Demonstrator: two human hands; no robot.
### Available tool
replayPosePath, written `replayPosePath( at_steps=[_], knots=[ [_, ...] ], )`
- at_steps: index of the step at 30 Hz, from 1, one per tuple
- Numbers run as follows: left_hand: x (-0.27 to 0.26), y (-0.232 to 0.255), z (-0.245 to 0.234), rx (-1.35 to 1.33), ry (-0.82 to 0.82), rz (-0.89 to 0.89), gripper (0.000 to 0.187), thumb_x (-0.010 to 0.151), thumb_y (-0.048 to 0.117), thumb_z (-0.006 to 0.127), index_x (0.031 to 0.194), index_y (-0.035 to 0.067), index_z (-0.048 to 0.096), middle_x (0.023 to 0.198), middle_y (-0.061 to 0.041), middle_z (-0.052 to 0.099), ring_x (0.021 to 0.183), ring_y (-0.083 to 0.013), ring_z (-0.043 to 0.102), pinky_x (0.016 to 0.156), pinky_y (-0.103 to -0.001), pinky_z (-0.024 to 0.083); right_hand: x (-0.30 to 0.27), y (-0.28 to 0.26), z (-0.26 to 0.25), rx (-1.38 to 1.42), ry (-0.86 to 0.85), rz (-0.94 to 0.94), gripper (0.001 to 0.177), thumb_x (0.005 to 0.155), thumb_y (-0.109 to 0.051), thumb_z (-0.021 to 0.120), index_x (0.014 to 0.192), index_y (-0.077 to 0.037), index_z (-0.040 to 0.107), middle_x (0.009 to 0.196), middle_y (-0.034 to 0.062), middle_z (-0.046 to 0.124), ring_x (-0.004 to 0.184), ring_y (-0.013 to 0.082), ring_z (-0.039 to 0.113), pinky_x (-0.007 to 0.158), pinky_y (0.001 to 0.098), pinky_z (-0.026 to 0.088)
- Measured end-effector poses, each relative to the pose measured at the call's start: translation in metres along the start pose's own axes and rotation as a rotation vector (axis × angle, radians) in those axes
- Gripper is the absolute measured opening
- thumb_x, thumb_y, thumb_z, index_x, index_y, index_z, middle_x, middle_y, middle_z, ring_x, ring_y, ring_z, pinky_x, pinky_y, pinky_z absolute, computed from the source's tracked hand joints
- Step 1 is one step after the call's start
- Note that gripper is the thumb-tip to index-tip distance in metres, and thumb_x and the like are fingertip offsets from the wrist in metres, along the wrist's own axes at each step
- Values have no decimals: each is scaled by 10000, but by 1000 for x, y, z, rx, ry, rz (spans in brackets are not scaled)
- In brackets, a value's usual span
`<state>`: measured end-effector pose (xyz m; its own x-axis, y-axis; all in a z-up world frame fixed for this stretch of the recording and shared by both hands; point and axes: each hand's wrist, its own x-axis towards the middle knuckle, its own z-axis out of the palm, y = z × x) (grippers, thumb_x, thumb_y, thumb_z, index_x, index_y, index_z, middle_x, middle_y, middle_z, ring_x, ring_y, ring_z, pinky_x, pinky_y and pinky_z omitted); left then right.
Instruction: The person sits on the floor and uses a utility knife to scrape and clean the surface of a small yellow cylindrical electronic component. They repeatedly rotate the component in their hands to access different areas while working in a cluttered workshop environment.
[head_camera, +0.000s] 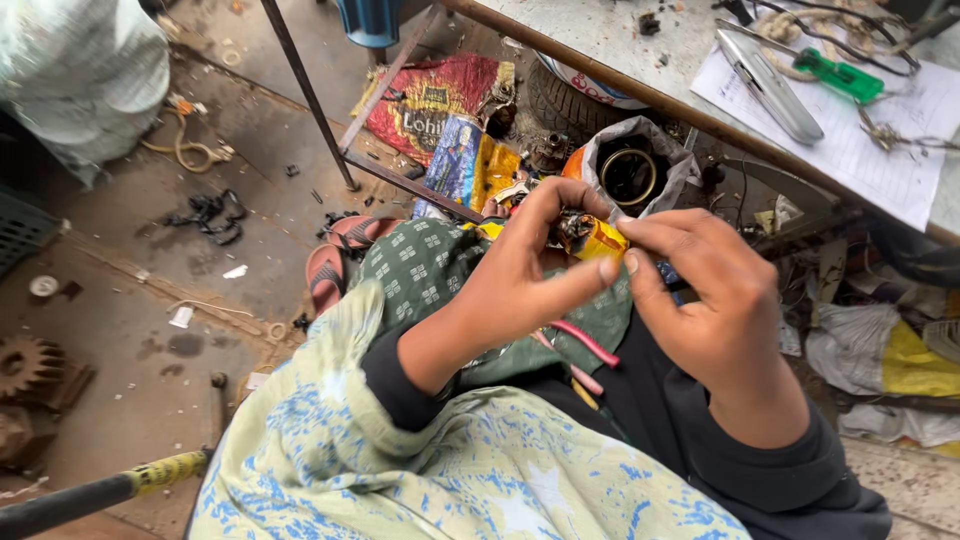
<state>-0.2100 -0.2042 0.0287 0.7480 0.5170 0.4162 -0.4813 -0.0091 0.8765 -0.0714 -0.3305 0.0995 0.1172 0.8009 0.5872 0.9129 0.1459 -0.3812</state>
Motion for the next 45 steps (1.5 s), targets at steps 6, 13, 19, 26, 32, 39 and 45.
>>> replayPosePath(
  at_steps=[6, 13, 19, 26, 32, 39, 45],
  knots=[
    [-13, 55, 23, 376, -78, 141, 471, 967, 28, 723, 1354, 40, 457, 1295, -84, 544, 1202, -151, 655, 983, -288, 613, -15, -25, -32, 16, 59, -23, 251, 897, 37, 742, 1145, -2, 735, 1068, 152, 742, 968, 253, 759, 851, 323, 594],
    [-22, 95, 39, 737, -162, 362, 520, 860, -22, 751, 1295, 34, 473, 1236, -151, 558, 1109, -335, 634, 931, -384, 553, -30, -35, -48, 67, 74, -74, 245, 835, -1, 776, 1073, -3, 716, 1052, 157, 740, 952, 262, 763, 853, 336, 604],
    [-51, 96, 28, 807, -100, 282, 498, 834, -5, 757, 1249, 42, 486, 1179, -139, 579, 1086, -317, 638, 927, -369, 551, -33, -41, -20, 132, 20, -109, 246, 798, -7, 791, 1035, -8, 723, 966, 139, 743, 864, 263, 759, 762, 335, 602],
    [-85, 77, -1, 635, 1, -76, 444, 824, 37, 754, 1209, 50, 535, 1084, -75, 595, 909, -137, 660, 809, -269, 572, -35, -42, 29, 201, -82, -102, 137, 849, 12, 749, 983, -8, 727, 916, 130, 741, 814, 274, 741, 727, 348, 578],
    [-89, 73, -12, 655, 27, -15, 442, 848, 29, 752, 1226, 47, 523, 1120, -84, 569, 943, -145, 653, 817, -271, 568, -34, -44, 25, 337, -175, -49, 240, 870, 11, 714, 1109, 12, 720, 1019, 147, 746, 892, 249, 766, 795, 321, 599],
    [-87, 78, -11, 820, 3, 159, 488, 785, 24, 761, 1202, 50, 510, 1155, -121, 567, 1010, -286, 649, 845, -352, 557, -30, -47, 36, 279, -180, -60, 282, 813, -10, 741, 1093, 8, 717, 1017, 150, 746, 867, 264, 756, 762, 331, 605],
    [-91, 71, -15, 843, 39, 27, 458, 803, 33, 765, 1192, 62, 526, 1089, -113, 589, 951, -281, 662, 807, -358, 550, -39, -36, 61, 193, -145, -144, 195, 836, 9, 734, 1029, -4, 711, 977, 134, 739, 858, 306, 735, 751, 375, 583]
  ],
)
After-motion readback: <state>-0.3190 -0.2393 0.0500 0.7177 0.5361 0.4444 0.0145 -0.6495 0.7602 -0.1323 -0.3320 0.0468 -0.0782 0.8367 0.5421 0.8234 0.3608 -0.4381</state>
